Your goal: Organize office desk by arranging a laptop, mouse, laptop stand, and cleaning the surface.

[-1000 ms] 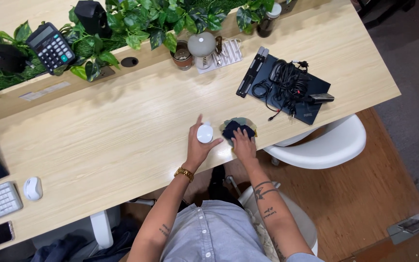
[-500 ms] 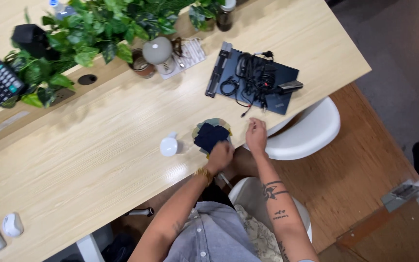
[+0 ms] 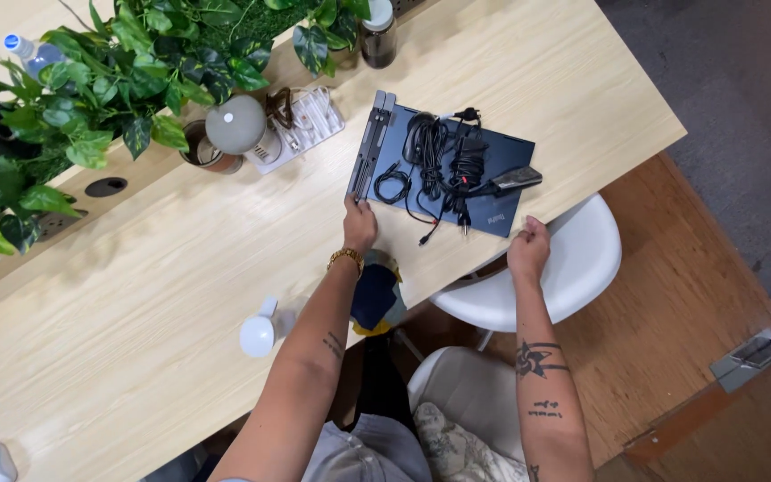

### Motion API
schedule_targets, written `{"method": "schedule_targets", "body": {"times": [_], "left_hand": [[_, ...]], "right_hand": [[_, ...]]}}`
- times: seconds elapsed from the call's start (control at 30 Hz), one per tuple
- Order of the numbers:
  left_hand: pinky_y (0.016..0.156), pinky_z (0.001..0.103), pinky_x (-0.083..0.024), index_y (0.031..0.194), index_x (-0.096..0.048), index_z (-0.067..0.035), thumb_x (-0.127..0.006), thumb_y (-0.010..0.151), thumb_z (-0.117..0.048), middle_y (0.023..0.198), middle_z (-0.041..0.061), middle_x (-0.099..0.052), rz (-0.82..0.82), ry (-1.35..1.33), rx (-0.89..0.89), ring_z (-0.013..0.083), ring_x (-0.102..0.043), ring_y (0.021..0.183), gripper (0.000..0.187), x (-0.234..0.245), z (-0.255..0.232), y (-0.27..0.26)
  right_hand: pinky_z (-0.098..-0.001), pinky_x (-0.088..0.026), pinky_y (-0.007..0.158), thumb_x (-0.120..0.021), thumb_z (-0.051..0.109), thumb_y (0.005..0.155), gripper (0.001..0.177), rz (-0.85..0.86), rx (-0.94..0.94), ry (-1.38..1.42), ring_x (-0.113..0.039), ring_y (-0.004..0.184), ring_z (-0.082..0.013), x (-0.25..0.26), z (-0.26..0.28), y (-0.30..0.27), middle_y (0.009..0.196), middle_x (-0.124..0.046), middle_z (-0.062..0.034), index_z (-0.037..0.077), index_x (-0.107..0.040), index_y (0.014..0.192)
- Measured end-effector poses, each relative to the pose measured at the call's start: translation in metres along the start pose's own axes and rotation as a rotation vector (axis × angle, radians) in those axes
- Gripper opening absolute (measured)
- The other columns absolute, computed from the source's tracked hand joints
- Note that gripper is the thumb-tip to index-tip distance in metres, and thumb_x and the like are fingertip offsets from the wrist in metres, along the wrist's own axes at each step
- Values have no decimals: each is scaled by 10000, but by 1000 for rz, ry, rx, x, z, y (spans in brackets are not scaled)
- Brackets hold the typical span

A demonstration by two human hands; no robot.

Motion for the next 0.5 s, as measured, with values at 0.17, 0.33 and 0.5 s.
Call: {"method": "schedule_targets", "body": {"times": [0.17,0.33,0.5], "left_hand": [[1002,484,-465,1521,-365,-73,-361,1076,-339,1230,309,-667,-133,-41,-79,473,-628,1157,519,-12,-5,14],[1037,435,-464,1516,-324,-24,-364,1090,-366,1413,291,-572,-112,-133,-211,419,-615,1226,548,-20,-20,41],[1099,414,-434,1541,-340,-49,-361,1079,-419,1432,269,-568,12,-116,-210,383,-592,1291,593,-20,-42,51]], "right_hand": [[-331,-493,1014,-483,52,966,358,18,-145,20,-658,1153,-254,-9,-14,24,1246,-679,-170,2,-637,1286],[-321,-466,1017,-511,125,988,358,50,-318,-39,-651,1148,-231,2,38,26,1258,-693,-135,28,-643,1306],[-284,-474,989,-535,128,980,388,144,-315,116,-650,1142,-194,-13,32,35,1262,-693,-122,-3,-626,1334]]}}
Point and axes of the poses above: each hand's wrist, its own y-axis towards the middle knuckle, its own x-axis out of the back of the hand, z = x × y, the point moved 6 cm from there along y, towards the middle knuckle
